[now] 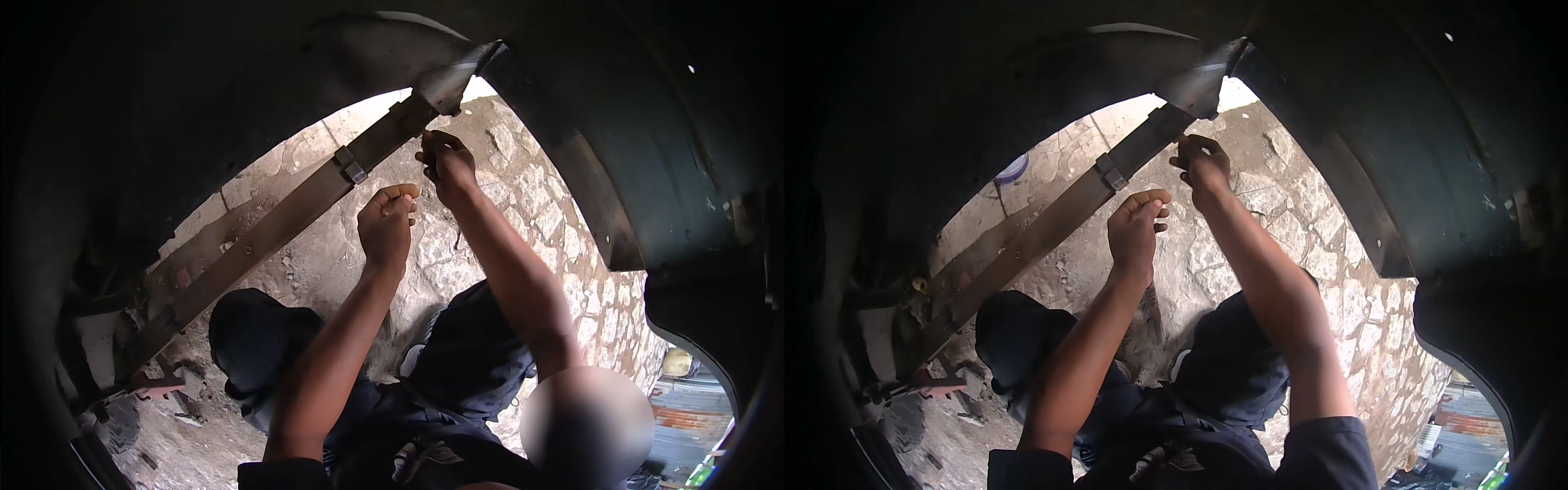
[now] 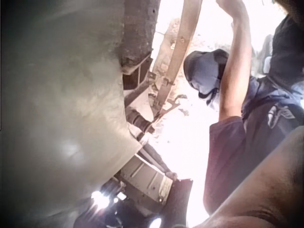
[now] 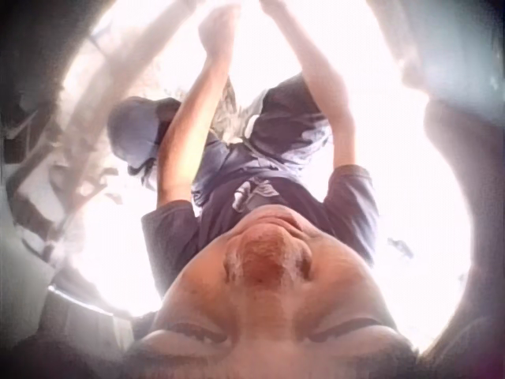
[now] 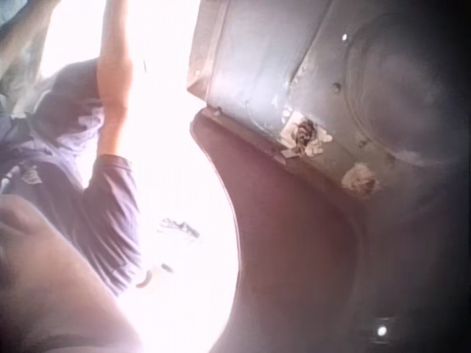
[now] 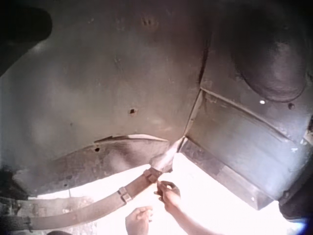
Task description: The person sits under a vehicle and repeatedly inserts and secures small metal fasteners into a metal beam on the undercarriage. They adjust the fasteners by hand and occasionally reposition their hands to reach different points along the beam.
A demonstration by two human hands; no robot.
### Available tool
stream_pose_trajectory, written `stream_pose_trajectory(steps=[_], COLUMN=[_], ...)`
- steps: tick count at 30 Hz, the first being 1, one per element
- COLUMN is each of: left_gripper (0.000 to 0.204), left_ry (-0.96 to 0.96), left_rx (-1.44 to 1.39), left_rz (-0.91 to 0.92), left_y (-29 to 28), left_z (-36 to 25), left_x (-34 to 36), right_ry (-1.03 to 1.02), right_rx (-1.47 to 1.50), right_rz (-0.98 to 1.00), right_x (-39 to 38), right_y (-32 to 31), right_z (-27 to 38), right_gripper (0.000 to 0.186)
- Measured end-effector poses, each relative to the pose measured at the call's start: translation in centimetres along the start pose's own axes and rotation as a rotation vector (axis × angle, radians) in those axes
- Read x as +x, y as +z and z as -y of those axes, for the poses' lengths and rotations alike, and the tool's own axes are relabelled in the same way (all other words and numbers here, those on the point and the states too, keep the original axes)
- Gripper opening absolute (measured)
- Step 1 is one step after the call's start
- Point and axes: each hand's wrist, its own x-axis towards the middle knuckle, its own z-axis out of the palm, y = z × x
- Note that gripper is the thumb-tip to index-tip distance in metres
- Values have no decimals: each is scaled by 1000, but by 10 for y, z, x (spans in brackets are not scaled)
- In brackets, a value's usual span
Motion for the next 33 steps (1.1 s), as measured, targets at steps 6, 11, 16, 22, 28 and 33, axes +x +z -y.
stream_pose_trajectory(steps=[6,11,16,22,28,33], left_gripper=[15,15,17,19,18,18], left_ry=[23,167,271,225,231,183], left_rx=[-20,121,-10,16,49,-2], left_rz=[-74,-105,-6,-115,-107,-103], left_y=[-14,-24,-33,-55,-60,-49], left_z=[-13,-19,-57,-63,-51,-51], left_x=[-5,4,-4,-14,-3,-1], right_ry=[-320,-264,-200,-150,-116,-140], right_rx=[183,83,109,49,-154,-218], right_rz=[-87,-55,-90,-110,-327,-475], right_x=[25,30,34,32,60,76], right_y=[6,10,3,17,39,36], right_z=[-37,-38,-41,-33,-35,-45], right_gripper=[20,26,28,37,51,70])
